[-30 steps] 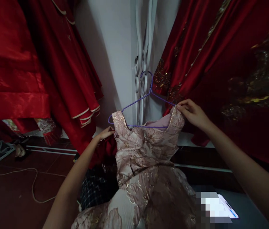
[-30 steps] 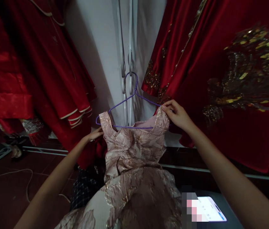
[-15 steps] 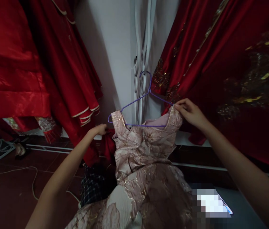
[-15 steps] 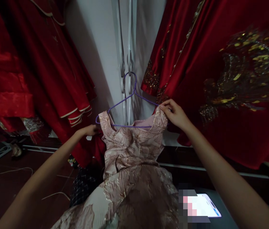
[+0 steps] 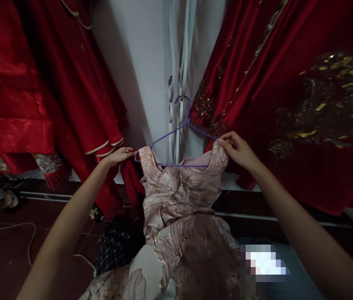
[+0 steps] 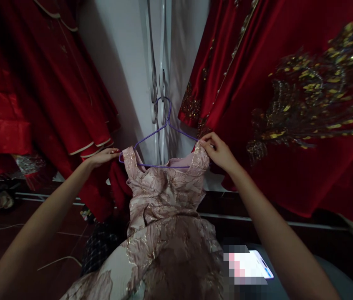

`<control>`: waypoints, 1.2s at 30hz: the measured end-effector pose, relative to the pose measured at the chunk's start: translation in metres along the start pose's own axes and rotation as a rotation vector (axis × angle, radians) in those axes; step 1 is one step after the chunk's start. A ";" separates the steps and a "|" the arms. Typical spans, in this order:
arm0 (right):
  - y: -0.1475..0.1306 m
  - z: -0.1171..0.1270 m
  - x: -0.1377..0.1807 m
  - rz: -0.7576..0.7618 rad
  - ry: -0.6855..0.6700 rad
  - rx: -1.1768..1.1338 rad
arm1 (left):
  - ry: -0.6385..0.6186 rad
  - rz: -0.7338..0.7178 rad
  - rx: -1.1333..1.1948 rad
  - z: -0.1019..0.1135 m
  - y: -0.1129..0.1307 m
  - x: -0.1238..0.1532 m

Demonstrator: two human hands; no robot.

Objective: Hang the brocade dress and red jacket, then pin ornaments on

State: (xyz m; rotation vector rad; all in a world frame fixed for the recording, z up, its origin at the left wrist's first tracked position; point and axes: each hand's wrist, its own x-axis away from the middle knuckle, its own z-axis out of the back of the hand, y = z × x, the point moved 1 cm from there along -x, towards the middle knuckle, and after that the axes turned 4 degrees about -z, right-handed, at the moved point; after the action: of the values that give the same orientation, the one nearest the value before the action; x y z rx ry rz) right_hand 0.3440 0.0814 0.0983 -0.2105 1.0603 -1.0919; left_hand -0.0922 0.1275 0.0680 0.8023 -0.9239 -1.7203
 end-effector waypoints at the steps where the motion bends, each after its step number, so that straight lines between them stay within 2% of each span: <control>1: 0.000 0.001 -0.001 0.003 -0.003 0.021 | 0.046 0.008 0.038 -0.002 0.003 -0.006; 4: -0.001 0.004 -0.003 0.006 -0.035 0.079 | 0.248 -0.073 0.030 -0.009 0.019 -0.031; 7: -0.007 0.006 -0.003 0.003 -0.058 0.120 | 0.443 -0.278 -0.124 -0.021 0.048 -0.055; 9: -0.015 0.008 0.001 0.001 -0.039 0.174 | 0.491 -0.389 -0.263 -0.036 0.071 -0.060; 12: -0.034 0.012 0.013 0.000 -0.009 0.284 | 0.501 -0.457 -0.465 -0.063 0.105 -0.044; 14: -0.049 0.015 0.022 0.000 -0.013 0.353 | 0.467 -0.430 -0.642 -0.077 0.124 -0.024; 16: -0.061 0.020 0.028 0.001 -0.015 0.401 | 0.436 -0.330 -0.818 -0.081 0.139 -0.005; 19: -0.068 0.025 0.030 0.023 0.022 0.406 | 0.387 -0.206 -1.003 -0.069 0.147 0.011; 22: -0.064 0.026 0.026 0.025 0.035 0.395 | 0.285 -0.094 -1.096 -0.047 0.139 0.013; 24: -0.060 0.025 0.023 0.005 0.027 0.405 | 0.208 -0.050 -1.097 -0.038 0.130 0.010; 27: -0.058 0.022 0.022 -0.015 0.015 0.407 | 0.182 -0.107 -0.996 -0.040 0.122 0.002; 29: -0.060 0.019 0.025 -0.019 0.007 0.403 | 0.240 -0.209 -0.865 -0.053 0.124 -0.005; 33: -0.056 0.012 0.031 -0.033 0.047 0.357 | 0.352 -0.504 -0.480 -0.087 0.134 -0.022; 36: -0.039 0.005 0.021 -0.099 0.115 0.270 | 0.331 -0.561 -0.314 -0.096 0.138 -0.029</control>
State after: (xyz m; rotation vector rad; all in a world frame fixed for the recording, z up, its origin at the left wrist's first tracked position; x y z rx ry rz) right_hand 0.3248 0.0434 0.1119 0.0167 1.0001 -1.3369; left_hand 0.0587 0.1035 0.1432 1.1572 -0.1954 -2.0531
